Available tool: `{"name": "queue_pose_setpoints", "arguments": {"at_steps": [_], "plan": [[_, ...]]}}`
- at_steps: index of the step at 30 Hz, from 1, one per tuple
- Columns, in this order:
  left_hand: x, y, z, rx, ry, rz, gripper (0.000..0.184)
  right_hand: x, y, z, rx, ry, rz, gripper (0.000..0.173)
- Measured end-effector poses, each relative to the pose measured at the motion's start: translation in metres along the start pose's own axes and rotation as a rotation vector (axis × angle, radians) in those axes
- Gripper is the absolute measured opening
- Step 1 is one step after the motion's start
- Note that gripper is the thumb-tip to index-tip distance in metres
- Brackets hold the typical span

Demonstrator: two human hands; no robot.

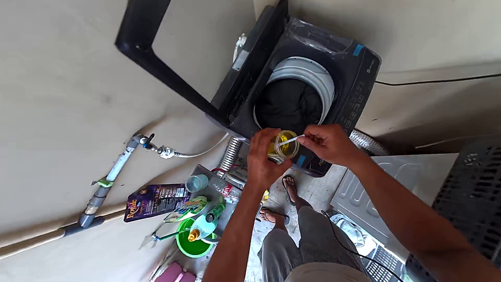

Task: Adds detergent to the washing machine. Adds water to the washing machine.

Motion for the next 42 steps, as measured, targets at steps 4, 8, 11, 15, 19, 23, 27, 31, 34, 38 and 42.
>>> {"name": "queue_pose_setpoints", "arguments": {"at_steps": [4, 8, 11, 15, 19, 23, 27, 31, 34, 38, 42], "plan": [[0.012, 0.042, 0.023, 0.022, 0.042, 0.015, 0.076, -0.03, 0.03, -0.019, -0.065, -0.05, -0.051, 0.024], [0.025, 0.071, 0.036, 0.033, 0.132, -0.002, 0.076, -0.042, 0.047, -0.041, -0.243, 0.029, -0.149, 0.017], [0.034, 0.086, 0.041, 0.062, 0.227, -0.043, 0.076, -0.054, 0.053, -0.047, -0.299, -0.012, -0.155, 0.017], [0.038, 0.101, 0.047, 0.071, 0.309, -0.017, 0.075, -0.084, 0.061, -0.025, -0.229, 0.153, 0.03, 0.017], [0.055, 0.109, 0.049, 0.036, 0.342, 0.008, 0.076, -0.12, 0.055, -0.001, -0.218, 0.841, 0.495, 0.02], [0.071, 0.112, 0.043, 0.006, 0.332, -0.017, 0.078, -0.139, 0.043, -0.016, -0.355, 0.894, 0.441, 0.018], [0.074, 0.115, 0.047, 0.016, 0.359, -0.03, 0.077, -0.111, 0.047, -0.042, -0.427, 0.183, -0.053, 0.016], [0.065, 0.121, 0.062, 0.049, 0.367, 0.001, 0.076, -0.106, 0.067, -0.015, -0.314, 0.089, 0.008, 0.016], [0.067, 0.124, 0.062, 0.051, 0.383, 0.013, 0.073, -0.129, 0.067, 0.001, -0.254, 0.683, 0.438, 0.017], [0.073, 0.124, 0.052, 0.033, 0.391, -0.005, 0.076, -0.146, 0.051, -0.012, -0.346, 0.92, 0.529, 0.02], [0.071, 0.123, 0.054, 0.024, 0.393, -0.004, 0.075, -0.121, 0.056, -0.03, -0.42, 0.32, 0.021, 0.013]]}}
Point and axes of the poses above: each hand's wrist, its own y-axis towards the middle knuckle, its own z-axis out of the palm, x = y × z, the point moved 4 cm from there along y, towards the middle knuckle, and after that the axes turned 4 degrees about -y, right-handed, at the moved point
